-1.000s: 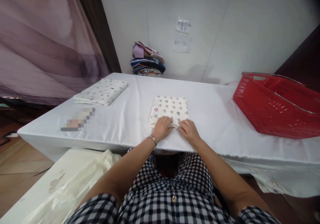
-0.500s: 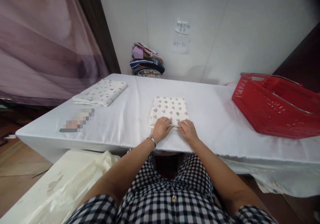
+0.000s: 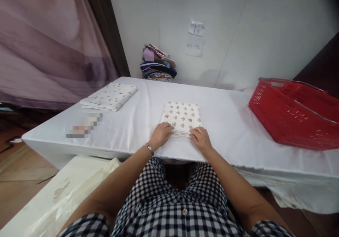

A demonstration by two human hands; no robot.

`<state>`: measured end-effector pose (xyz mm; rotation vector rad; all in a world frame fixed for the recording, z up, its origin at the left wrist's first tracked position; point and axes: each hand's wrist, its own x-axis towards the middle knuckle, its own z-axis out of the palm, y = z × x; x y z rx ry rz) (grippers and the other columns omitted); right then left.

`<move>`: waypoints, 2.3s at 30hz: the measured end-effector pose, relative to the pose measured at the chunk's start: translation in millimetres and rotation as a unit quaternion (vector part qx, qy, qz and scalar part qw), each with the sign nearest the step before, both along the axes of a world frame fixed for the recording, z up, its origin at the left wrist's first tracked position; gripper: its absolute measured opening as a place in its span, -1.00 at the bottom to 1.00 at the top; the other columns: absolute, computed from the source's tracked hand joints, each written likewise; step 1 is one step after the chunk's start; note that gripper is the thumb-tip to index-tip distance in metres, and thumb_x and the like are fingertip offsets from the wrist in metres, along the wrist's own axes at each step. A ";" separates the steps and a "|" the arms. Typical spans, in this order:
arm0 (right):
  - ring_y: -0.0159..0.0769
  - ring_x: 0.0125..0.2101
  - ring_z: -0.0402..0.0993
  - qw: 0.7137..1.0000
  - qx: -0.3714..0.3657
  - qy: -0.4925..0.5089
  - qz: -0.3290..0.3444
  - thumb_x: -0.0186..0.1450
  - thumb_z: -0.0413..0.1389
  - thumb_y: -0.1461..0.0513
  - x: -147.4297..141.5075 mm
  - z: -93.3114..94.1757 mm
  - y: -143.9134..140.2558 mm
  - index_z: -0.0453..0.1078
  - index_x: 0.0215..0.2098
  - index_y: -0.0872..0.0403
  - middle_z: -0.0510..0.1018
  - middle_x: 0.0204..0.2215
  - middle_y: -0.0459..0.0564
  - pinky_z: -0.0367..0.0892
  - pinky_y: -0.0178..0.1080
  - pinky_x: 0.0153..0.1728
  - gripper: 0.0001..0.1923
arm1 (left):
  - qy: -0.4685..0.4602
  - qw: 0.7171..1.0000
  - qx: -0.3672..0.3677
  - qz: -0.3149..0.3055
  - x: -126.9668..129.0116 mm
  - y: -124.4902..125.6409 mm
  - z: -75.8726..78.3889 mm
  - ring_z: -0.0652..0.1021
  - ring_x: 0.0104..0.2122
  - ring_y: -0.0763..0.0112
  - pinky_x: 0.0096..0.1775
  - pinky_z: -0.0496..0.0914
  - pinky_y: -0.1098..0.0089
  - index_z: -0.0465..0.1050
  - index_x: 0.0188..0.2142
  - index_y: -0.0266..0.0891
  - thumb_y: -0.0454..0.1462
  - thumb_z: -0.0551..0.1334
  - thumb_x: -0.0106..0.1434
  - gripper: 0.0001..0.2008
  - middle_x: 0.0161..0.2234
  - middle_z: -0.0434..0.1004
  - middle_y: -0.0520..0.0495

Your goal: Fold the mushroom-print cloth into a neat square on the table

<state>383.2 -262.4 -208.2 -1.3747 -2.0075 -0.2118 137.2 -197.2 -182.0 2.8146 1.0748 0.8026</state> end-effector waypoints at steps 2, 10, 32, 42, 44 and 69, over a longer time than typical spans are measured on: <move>-0.23 -0.27 0.28 1.000 0.001 0.008 0.000 0.32 0.00 0.21 -0.4 0.7 0.3 0.45 -0.21 0.06 0.43 -0.33 0.01 0.17 -0.17 -0.24 -0.80 | 0.017 1.000 -0.015 0.008 3.3 0.6 4.4 0.42 -0.17 0.26 -0.16 0.30 0.22 0.44 -0.18 -0.18 -0.29 0.18 0.20 -0.83 -0.22 0.45 -0.09; -0.26 -0.30 0.30 0.999 -0.011 0.033 -0.008 0.30 0.02 0.23 -2.1 4.0 0.3 0.46 -0.27 0.06 0.44 -0.35 -0.01 0.17 -0.19 -0.25 -0.83 | 0.018 0.993 -0.117 -0.025 3.4 18.2 21.7 0.46 -0.23 0.33 -0.14 0.33 0.30 0.47 -0.29 -0.16 -0.32 0.18 0.16 -0.87 -0.29 0.50 -0.02; -0.25 -0.28 0.30 0.999 -0.008 0.037 -0.002 0.30 0.02 0.23 -1.7 2.1 0.1 0.44 -0.24 0.07 0.45 -0.33 0.00 0.18 -0.17 -0.24 -0.83 | 0.067 0.996 0.042 0.048 11.7 -11.8 8.2 0.37 -0.23 0.24 -0.24 0.28 0.25 0.37 -0.31 -0.20 -0.45 0.02 0.19 -0.79 -0.30 0.40 -0.13; -0.25 -0.28 0.29 0.999 -0.020 0.030 -0.004 0.31 0.00 0.21 -1.7 3.2 -1.2 0.46 -0.24 0.07 0.45 -0.33 0.00 0.16 -0.18 -0.22 -0.80 | 0.035 0.998 0.043 0.010 16.1 -19.6 11.7 0.38 -0.11 0.20 -0.10 0.29 0.19 0.37 -0.14 -0.25 -0.36 0.09 0.17 -0.75 -0.15 0.42 -0.16; -0.25 -0.28 0.29 1.000 -0.018 0.023 -0.004 0.31 0.00 0.21 -2.3 4.6 -1.1 0.46 -0.23 0.08 0.45 -0.33 0.00 0.16 -0.18 -0.23 -0.80 | 0.022 0.998 0.050 -0.021 23.8 -21.1 8.4 0.36 -0.03 0.20 -0.02 0.27 0.17 0.33 -0.02 -0.26 -0.29 0.09 0.23 -0.69 -0.05 0.40 -0.17; -0.11 0.24 -0.08 0.981 -0.110 -0.162 -0.008 0.31 -0.05 0.10 -37.2 0.3 -2.1 0.05 0.25 0.17 0.08 0.25 0.09 -0.09 0.00 0.20 -0.41 | -0.087 0.996 -0.002 -0.020 23.1 -15.6 -0.2 0.47 -0.06 0.34 0.00 0.36 0.24 0.42 -0.13 -0.22 -0.34 0.01 0.28 -0.74 -0.11 0.52 -0.10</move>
